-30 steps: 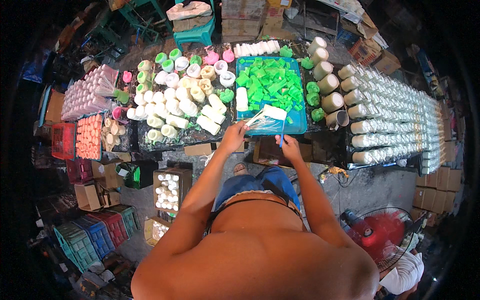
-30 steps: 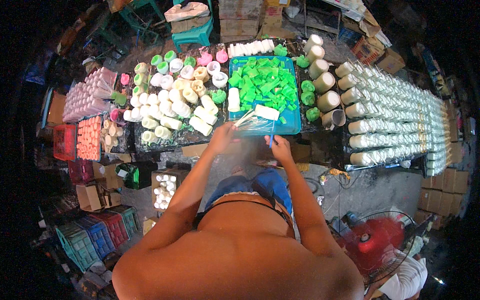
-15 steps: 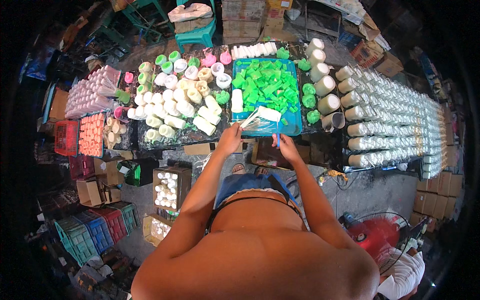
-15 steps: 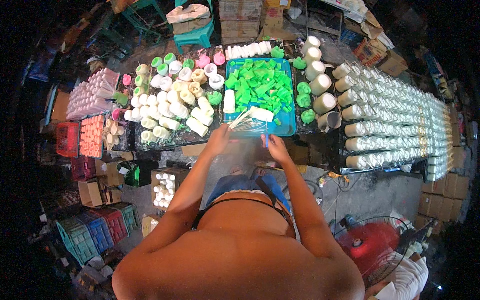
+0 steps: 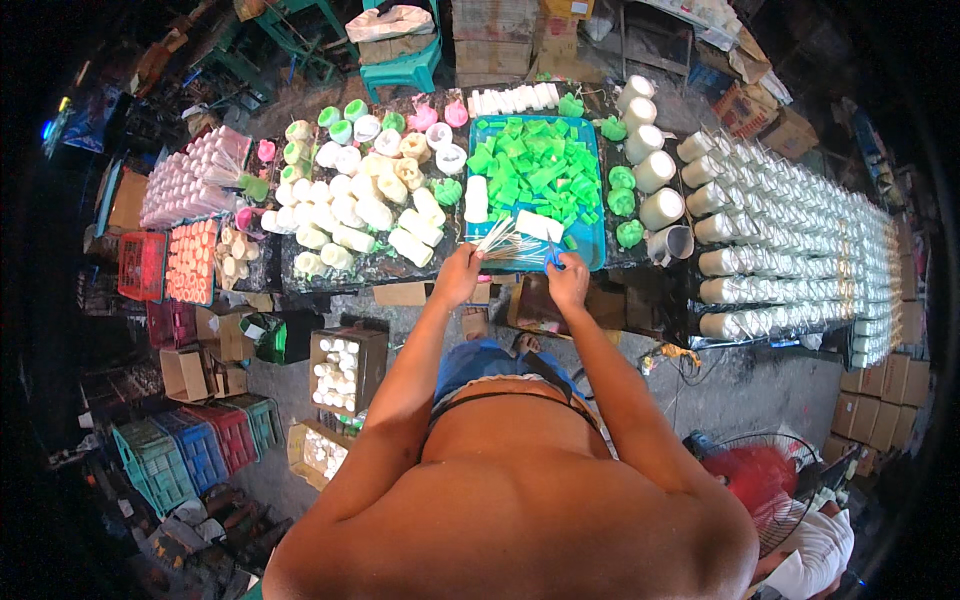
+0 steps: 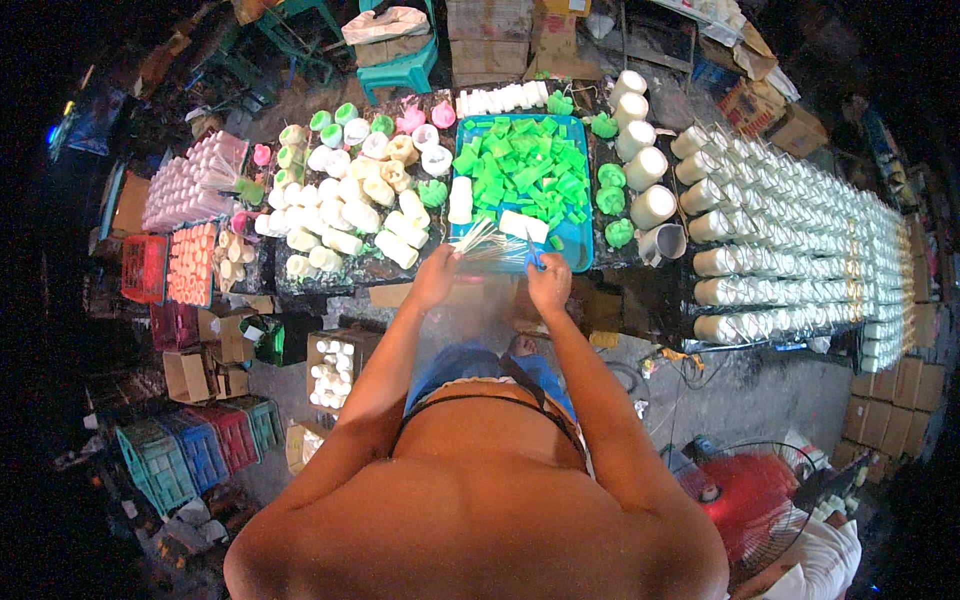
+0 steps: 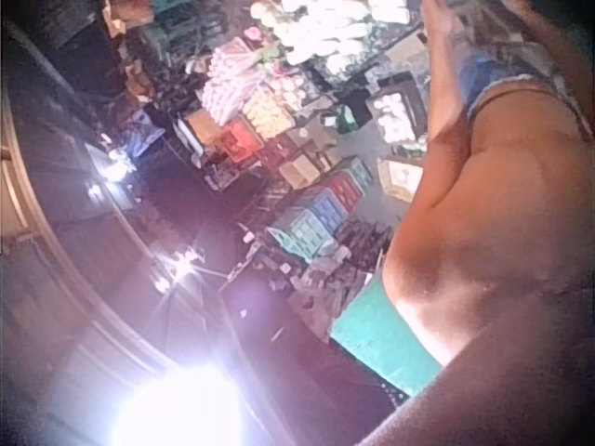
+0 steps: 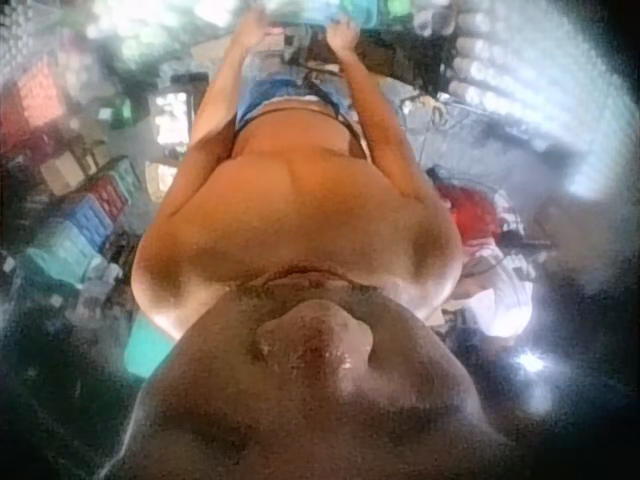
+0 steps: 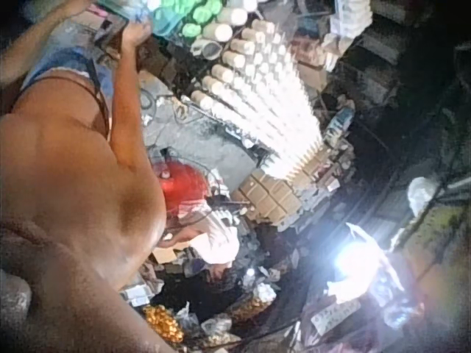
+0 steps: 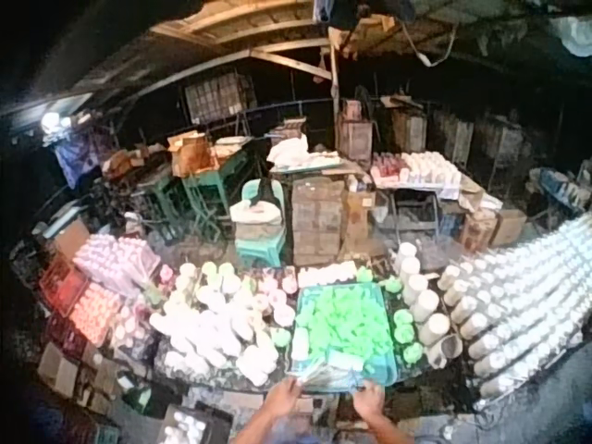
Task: The person inserts wicks into cylindrical white candle bodies and trims the wicks using scissors. The person handles multiple candles and wicks, placing finished items on a tray.
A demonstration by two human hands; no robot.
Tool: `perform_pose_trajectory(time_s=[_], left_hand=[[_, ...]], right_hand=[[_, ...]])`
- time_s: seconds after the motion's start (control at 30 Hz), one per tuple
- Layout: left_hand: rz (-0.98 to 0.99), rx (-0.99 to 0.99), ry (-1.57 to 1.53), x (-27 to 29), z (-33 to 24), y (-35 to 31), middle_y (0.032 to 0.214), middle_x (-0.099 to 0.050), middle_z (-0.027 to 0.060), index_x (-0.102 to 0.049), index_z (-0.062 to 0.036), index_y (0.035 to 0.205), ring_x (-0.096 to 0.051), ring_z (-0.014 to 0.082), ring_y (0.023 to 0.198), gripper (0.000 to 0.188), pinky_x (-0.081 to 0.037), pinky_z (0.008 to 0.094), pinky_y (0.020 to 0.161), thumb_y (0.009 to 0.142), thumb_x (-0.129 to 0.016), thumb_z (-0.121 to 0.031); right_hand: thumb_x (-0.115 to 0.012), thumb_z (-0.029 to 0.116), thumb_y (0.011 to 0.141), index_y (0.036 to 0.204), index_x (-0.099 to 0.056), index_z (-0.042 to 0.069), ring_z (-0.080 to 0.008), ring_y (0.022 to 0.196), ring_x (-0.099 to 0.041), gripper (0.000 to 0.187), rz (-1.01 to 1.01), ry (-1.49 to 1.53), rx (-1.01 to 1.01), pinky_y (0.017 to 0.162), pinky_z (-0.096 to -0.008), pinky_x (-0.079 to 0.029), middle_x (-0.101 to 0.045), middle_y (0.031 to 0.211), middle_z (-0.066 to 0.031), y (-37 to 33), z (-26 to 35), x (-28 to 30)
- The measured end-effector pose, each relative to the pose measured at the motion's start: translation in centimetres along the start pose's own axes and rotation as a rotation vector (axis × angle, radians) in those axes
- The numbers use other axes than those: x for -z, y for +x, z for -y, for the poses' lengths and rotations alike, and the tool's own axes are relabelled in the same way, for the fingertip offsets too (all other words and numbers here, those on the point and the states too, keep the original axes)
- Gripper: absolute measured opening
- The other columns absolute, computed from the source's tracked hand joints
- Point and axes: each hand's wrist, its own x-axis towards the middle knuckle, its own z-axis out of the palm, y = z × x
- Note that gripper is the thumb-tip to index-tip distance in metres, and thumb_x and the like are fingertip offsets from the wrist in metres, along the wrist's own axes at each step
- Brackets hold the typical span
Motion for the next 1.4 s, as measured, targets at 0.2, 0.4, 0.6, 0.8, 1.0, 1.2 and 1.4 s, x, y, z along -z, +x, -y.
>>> perform_pose_trajectory(time_s=[0.2,0.4,0.6,0.8,1.0,1.2,1.4], left_hand=[[0.105,0.068,-0.114,1.6,3.3,2.7,0.082,-0.058,0.0069,-0.061,-0.0015,0.105,-0.057,0.0180,0.079,0.030,-0.049,0.0373,0.074,0.107,-0.049,-0.029],[0.260,0.246,-0.440,6.4,1.3,4.0,0.071,-0.053,0.0010,-0.058,-0.0048,0.097,-0.050,0.0114,0.061,0.031,-0.042,0.0306,0.055,0.111,-0.041,-0.026],[0.171,-0.044,-0.320,5.5,5.7,7.4,0.081,-0.060,0.0060,-0.060,-0.0031,0.100,-0.056,0.0164,0.070,0.029,-0.047,0.0325,0.066,0.110,-0.044,-0.025],[0.209,0.034,-0.185,5.3,3.4,8.1,0.089,-0.064,0.0152,-0.060,-0.0018,0.105,-0.061,0.0271,0.084,0.030,-0.047,0.0407,0.080,0.108,-0.048,-0.030],[0.111,0.003,-0.228,4.8,2.5,8.7,0.091,-0.064,0.0191,-0.060,-0.0003,0.109,-0.062,0.0321,0.087,0.031,-0.047,0.0430,0.081,0.107,-0.049,-0.030],[0.018,0.001,-0.198,3.2,1.6,9.5,0.094,-0.066,0.0211,-0.059,0.0017,0.109,-0.063,0.0365,0.090,0.034,-0.047,0.0448,0.082,0.106,-0.049,-0.030],[-0.017,0.004,-0.135,2.4,-0.1,11.4,0.094,-0.065,0.0208,-0.060,0.0000,0.108,-0.063,0.0383,0.091,0.035,-0.047,0.0456,0.083,0.107,-0.046,-0.032]], right_hand=[[-0.080,0.019,0.074,0.090,-0.077,0.010,-0.0342,0.102,-0.063,0.019,0.308,-0.170,0.332,0.087,-0.0453,-0.053,-0.068,0.098,-0.0112,3.4,-1.9,-1.9],[-0.079,0.021,0.074,0.093,-0.074,0.011,-0.0332,0.103,-0.064,0.021,0.472,-0.391,0.445,0.086,-0.0466,-0.052,-0.065,0.100,-0.0100,4.5,-2.9,-5.2],[-0.078,0.017,0.075,0.094,-0.072,0.010,-0.0327,0.100,-0.064,0.021,0.392,-0.377,0.414,0.082,-0.0470,-0.052,-0.064,0.099,-0.0093,4.8,-1.1,-4.8],[-0.078,0.013,0.077,0.098,-0.071,0.006,-0.0357,0.100,-0.064,0.022,0.463,-0.316,0.241,0.084,-0.0477,-0.052,-0.064,0.101,-0.0135,4.6,-0.4,-3.5],[-0.077,0.012,0.079,0.097,-0.071,0.004,-0.0390,0.099,-0.066,0.020,0.528,-0.196,0.277,0.087,-0.0494,-0.053,-0.068,0.100,-0.0188,5.8,-0.6,-3.0],[-0.078,0.022,0.079,0.097,-0.074,0.006,-0.0388,0.096,-0.069,0.024,0.688,-0.496,0.250,0.088,-0.0484,-0.054,-0.073,0.096,-0.0178,6.3,-1.1,-2.5],[-0.074,0.032,0.082,0.094,-0.076,0.009,-0.0369,0.092,-0.069,0.026,0.579,-0.469,0.421,0.086,-0.0481,-0.054,-0.074,0.098,-0.0147,7.5,-2.8,-1.5]])
